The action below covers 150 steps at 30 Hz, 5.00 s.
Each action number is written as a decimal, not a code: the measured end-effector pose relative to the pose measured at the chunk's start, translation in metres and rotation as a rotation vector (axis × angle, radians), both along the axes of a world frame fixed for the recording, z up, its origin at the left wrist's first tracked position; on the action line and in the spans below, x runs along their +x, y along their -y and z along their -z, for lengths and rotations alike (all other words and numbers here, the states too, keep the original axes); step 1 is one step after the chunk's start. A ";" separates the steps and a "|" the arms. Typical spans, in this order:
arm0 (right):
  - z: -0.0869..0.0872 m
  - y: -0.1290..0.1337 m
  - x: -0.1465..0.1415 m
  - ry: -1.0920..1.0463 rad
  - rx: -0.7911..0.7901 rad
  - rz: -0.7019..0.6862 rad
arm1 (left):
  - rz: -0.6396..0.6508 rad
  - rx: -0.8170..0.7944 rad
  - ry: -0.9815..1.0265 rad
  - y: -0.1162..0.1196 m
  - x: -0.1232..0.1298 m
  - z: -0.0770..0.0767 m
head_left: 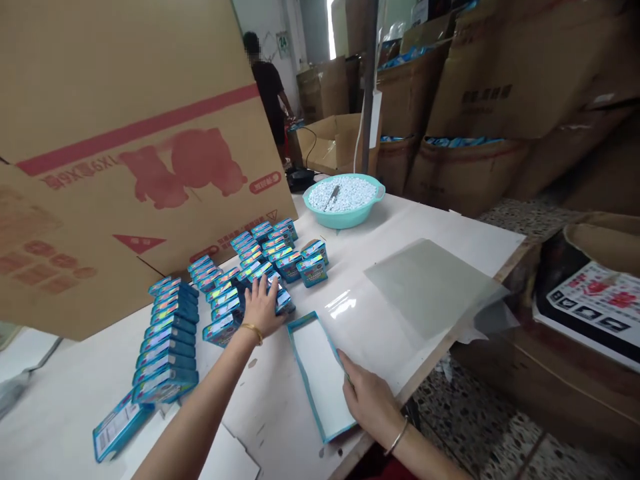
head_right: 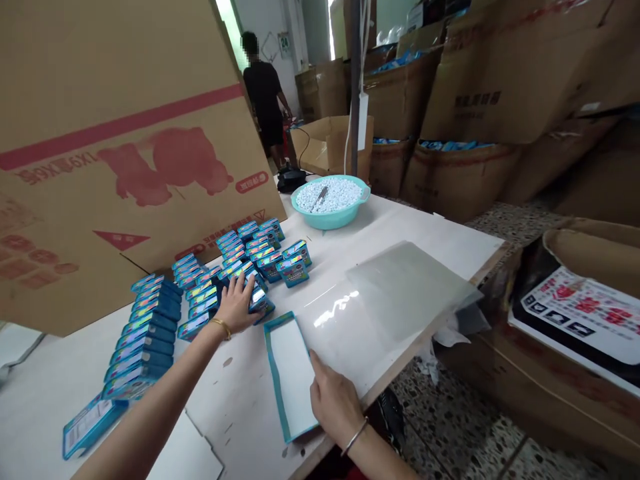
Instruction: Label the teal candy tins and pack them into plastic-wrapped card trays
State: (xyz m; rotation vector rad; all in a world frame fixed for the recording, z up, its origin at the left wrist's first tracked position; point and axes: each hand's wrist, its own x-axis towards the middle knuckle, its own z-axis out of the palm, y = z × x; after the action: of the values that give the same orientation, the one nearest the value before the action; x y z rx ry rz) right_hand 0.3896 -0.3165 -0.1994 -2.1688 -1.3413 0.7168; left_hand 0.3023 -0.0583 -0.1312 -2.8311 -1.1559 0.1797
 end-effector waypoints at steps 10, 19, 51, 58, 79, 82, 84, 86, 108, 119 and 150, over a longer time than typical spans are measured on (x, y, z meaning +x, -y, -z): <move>-0.011 -0.006 0.002 0.051 -0.066 -0.012 | -0.030 -0.098 0.047 -0.012 0.013 -0.016; -0.009 -0.005 0.004 0.100 -0.080 -0.010 | 0.096 -0.076 0.649 0.049 -0.030 -0.037; 0.006 -0.227 0.179 -0.245 0.526 -0.059 | 0.280 0.238 0.018 -0.075 0.077 -0.021; 0.027 -0.212 0.172 -0.490 0.625 -0.159 | 0.366 0.220 0.244 -0.092 0.060 0.003; 0.041 -0.236 0.115 -0.313 0.653 -0.363 | 0.399 0.075 0.127 -0.048 0.045 0.001; 0.043 -0.237 0.117 -0.282 0.671 -0.394 | 0.322 0.092 0.154 -0.042 0.046 0.007; 0.042 -0.236 0.118 -0.260 0.686 -0.433 | 0.323 0.099 0.155 -0.041 0.046 0.012; 0.041 -0.235 0.119 -0.244 0.658 -0.422 | 0.337 0.104 0.156 -0.040 0.046 0.015; 0.037 -0.200 0.120 -0.117 0.480 -0.238 | 0.237 0.066 -0.041 -0.047 0.082 -0.011; 0.005 -0.026 0.022 -0.114 0.478 -0.154 | 0.078 -0.203 0.788 0.024 -0.019 -0.088; 0.028 -0.119 0.092 -0.162 0.628 -0.692 | 0.352 -0.697 0.403 0.146 -0.120 -0.024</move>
State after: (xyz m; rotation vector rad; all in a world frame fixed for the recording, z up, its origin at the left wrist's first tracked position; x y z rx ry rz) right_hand 0.4821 -0.1977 -0.2273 -1.1309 -1.9200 0.5753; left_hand 0.1825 -0.2046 -0.1073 -3.7705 -0.6998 -0.0265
